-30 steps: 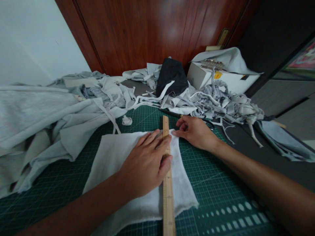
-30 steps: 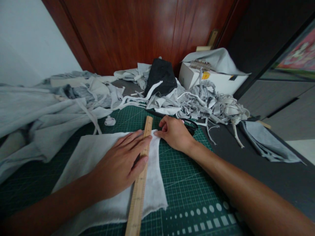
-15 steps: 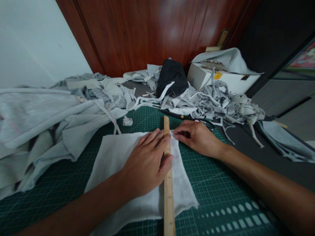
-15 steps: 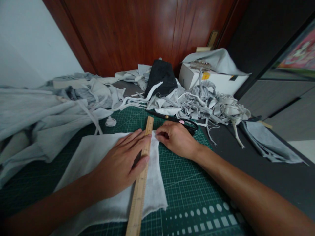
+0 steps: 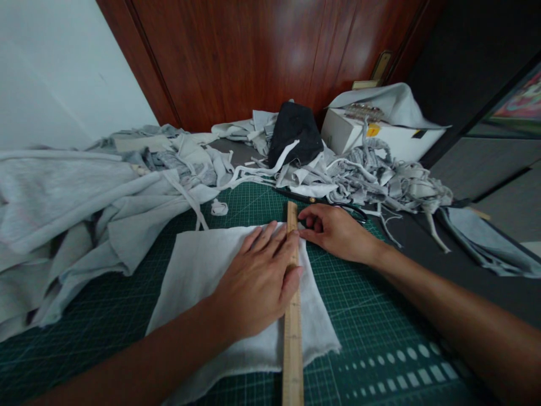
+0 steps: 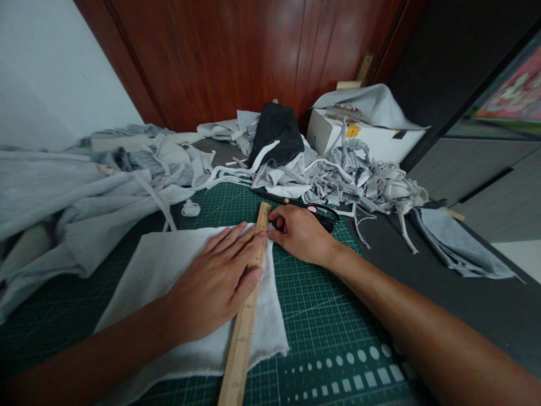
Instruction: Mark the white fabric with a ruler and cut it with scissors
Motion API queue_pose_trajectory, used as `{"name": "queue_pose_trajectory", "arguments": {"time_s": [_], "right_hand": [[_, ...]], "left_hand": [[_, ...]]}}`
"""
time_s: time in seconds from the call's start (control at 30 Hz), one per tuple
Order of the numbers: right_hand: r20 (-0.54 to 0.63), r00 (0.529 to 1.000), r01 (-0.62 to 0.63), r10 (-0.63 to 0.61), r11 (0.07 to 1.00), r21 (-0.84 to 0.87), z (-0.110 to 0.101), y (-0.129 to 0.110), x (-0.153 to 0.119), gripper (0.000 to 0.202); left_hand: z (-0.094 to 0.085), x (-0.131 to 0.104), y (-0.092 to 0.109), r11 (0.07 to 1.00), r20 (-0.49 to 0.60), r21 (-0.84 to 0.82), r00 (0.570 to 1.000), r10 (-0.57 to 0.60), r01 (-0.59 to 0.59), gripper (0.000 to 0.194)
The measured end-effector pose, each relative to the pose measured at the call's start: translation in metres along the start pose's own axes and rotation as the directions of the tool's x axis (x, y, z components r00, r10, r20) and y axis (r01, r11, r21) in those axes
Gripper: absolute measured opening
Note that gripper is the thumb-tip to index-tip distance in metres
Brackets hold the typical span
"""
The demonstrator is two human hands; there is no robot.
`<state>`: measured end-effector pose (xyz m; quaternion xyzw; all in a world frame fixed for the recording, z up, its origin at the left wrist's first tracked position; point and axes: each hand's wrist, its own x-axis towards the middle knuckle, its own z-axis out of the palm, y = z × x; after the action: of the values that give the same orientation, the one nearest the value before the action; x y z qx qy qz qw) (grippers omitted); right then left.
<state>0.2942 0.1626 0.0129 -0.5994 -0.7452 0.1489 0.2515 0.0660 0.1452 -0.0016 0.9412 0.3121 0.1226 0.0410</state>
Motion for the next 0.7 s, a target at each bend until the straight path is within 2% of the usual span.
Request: {"name": "queue_pose_trajectory", "arguments": {"time_s": [0.17,0.27,0.33,0.43,0.57,0.7], "right_hand": [[0.004,1.000,0.022,-0.022,1.000,-0.012,-0.001,-0.001,-0.001,0.023],[0.009,0.999,0.036,-0.036,0.999,-0.002,0.000,0.002,-0.001,0.020],[0.004,0.999,0.049,-0.049,0.999,0.010,0.000,0.003,-0.001,0.020],[0.006,0.998,0.055,-0.055,0.998,0.028,0.000,0.005,-0.001,0.021],[0.010,0.999,0.048,-0.048,0.999,0.025,-0.001,0.004,-0.001,0.022],[0.010,0.999,0.040,-0.041,0.999,0.007,-0.002,0.003,0.000,0.022]], "left_hand": [[-0.006,0.001,-0.001,0.999,-0.004,0.002,0.999,-0.042,0.042,0.060],[-0.016,0.001,-0.011,0.995,0.093,-0.060,0.992,0.082,-0.077,0.063],[-0.022,0.002,-0.020,0.978,0.193,-0.127,0.962,0.190,-0.168,0.081],[-0.029,0.003,-0.033,0.962,0.261,-0.191,0.935,0.240,-0.194,0.107],[-0.028,0.004,-0.040,0.951,0.227,-0.240,0.941,0.251,-0.196,0.112],[-0.024,0.003,-0.038,0.955,0.172,-0.237,0.960,0.223,-0.179,0.113]]}}
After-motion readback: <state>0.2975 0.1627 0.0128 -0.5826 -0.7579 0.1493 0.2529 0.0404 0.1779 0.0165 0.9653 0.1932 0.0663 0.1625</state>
